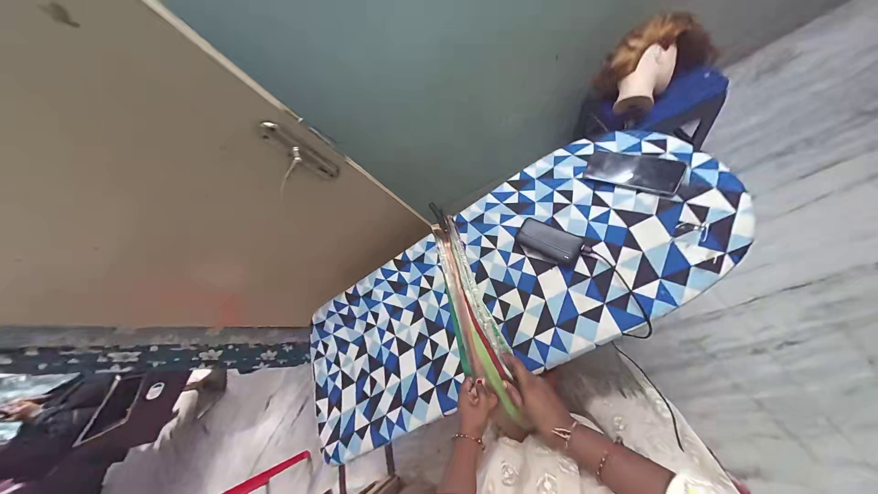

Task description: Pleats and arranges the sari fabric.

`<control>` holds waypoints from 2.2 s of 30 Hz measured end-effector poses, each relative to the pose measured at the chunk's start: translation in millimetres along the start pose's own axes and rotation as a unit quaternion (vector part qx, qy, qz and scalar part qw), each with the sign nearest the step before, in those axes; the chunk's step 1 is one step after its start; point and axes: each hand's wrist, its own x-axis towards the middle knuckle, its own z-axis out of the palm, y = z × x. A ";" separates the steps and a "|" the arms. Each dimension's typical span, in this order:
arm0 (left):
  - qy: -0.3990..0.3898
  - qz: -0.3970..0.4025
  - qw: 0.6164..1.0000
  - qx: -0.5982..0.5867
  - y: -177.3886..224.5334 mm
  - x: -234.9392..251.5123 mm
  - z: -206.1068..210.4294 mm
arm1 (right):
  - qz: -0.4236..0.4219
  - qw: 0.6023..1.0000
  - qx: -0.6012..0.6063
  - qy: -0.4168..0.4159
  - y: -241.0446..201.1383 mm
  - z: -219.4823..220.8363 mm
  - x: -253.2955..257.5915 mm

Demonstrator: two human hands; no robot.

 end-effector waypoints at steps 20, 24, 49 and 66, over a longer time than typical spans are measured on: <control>-0.179 0.383 0.814 0.397 127.5 195.3 -36.5 | -0.086 0.958 -0.119 0.246 -170.5 -116.0 212.3; -0.211 0.406 0.806 0.375 106.0 216.3 -30.9 | 0.026 0.969 0.011 0.247 -193.6 -158.5 295.3; -0.120 0.468 0.797 0.363 101.8 212.1 -28.8 | 0.087 0.896 0.315 0.301 -191.8 -218.1 447.5; -0.128 0.472 0.779 0.392 99.3 216.0 -27.9 | -0.026 0.874 -0.361 0.325 -67.4 -248.3 260.3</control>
